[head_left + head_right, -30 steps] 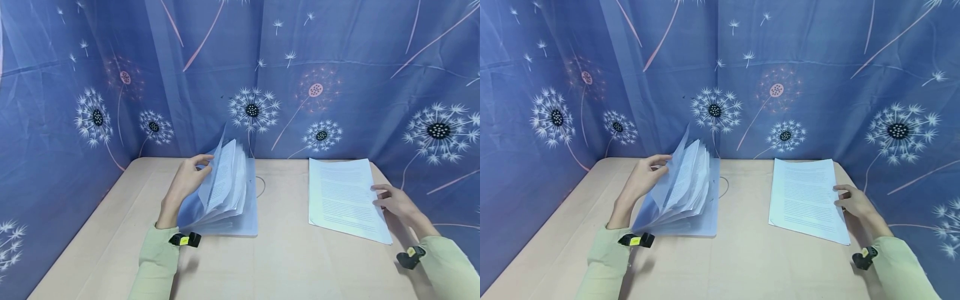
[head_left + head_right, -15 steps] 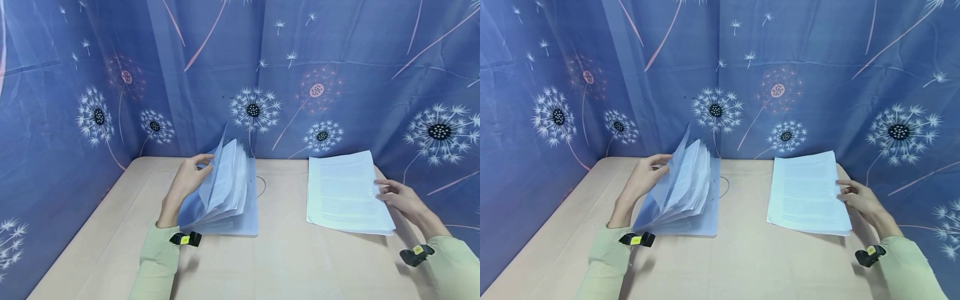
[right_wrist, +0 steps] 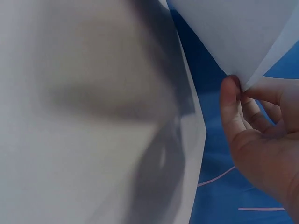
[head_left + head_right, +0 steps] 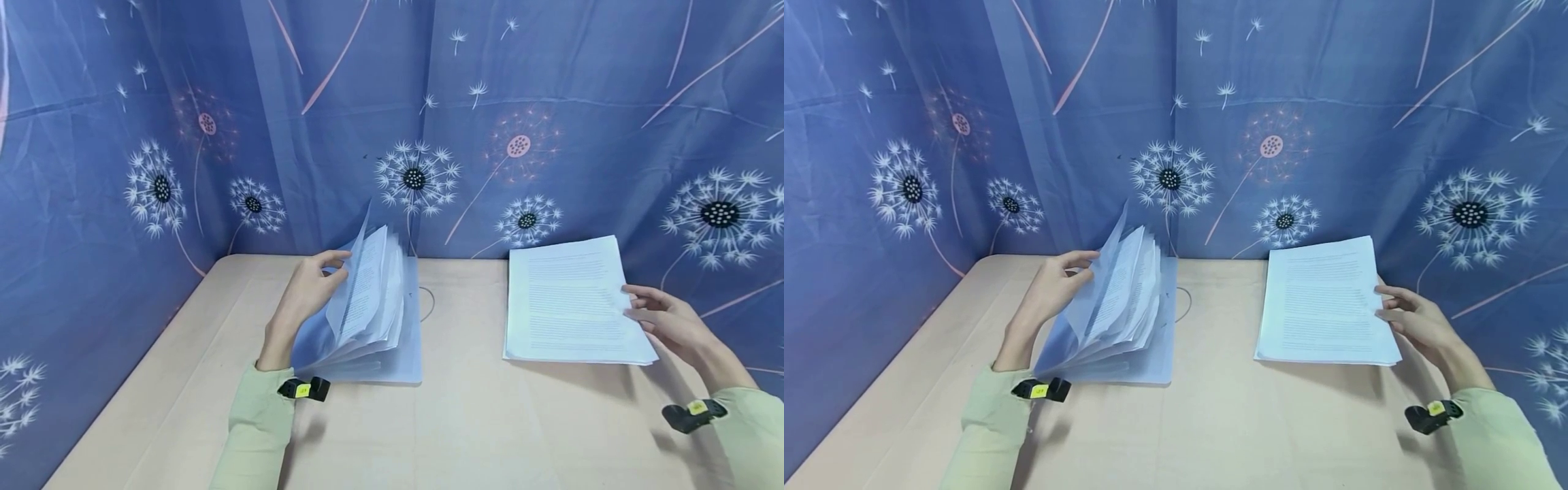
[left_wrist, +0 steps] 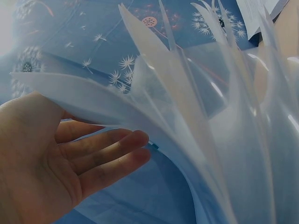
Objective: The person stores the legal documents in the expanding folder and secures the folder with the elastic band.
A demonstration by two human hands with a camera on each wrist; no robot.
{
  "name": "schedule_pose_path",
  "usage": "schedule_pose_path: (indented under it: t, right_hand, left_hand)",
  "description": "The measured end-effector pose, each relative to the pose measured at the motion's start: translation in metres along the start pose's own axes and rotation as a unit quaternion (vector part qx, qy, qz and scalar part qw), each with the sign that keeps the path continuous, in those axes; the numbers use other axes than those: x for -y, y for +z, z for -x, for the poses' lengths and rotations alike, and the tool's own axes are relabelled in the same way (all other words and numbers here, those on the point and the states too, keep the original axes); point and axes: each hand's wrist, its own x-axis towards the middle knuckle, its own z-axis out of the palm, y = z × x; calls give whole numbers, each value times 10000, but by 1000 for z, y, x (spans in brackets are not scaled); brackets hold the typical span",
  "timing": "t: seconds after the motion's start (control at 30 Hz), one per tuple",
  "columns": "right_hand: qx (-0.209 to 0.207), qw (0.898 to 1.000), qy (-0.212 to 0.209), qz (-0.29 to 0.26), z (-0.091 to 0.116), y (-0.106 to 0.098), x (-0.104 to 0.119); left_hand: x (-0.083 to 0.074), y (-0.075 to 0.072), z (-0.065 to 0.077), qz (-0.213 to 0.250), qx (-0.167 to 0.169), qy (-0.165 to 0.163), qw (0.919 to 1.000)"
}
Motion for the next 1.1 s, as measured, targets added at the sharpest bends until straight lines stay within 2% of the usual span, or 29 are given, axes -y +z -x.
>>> schedule_pose_path:
  t: [0.13,0.3,0.6,1.1]
  right_hand:
    - [39,9998,-6,-189,1,-1,2]
    - [75,9964,-80,-843,2,-2,7]
    - [264,9894,-347,-1386,4,-3,13]
    - [532,9857,-662,-1456,1,9,22]
  left_hand:
    - [0,0,0,3,8,-8,10000]
    - [1,0,0,17,38,-36,10000]
    - [-1,0,0,15,21,-22,10000]
    - [-2,-1,1,-5,-1,-10,10000]
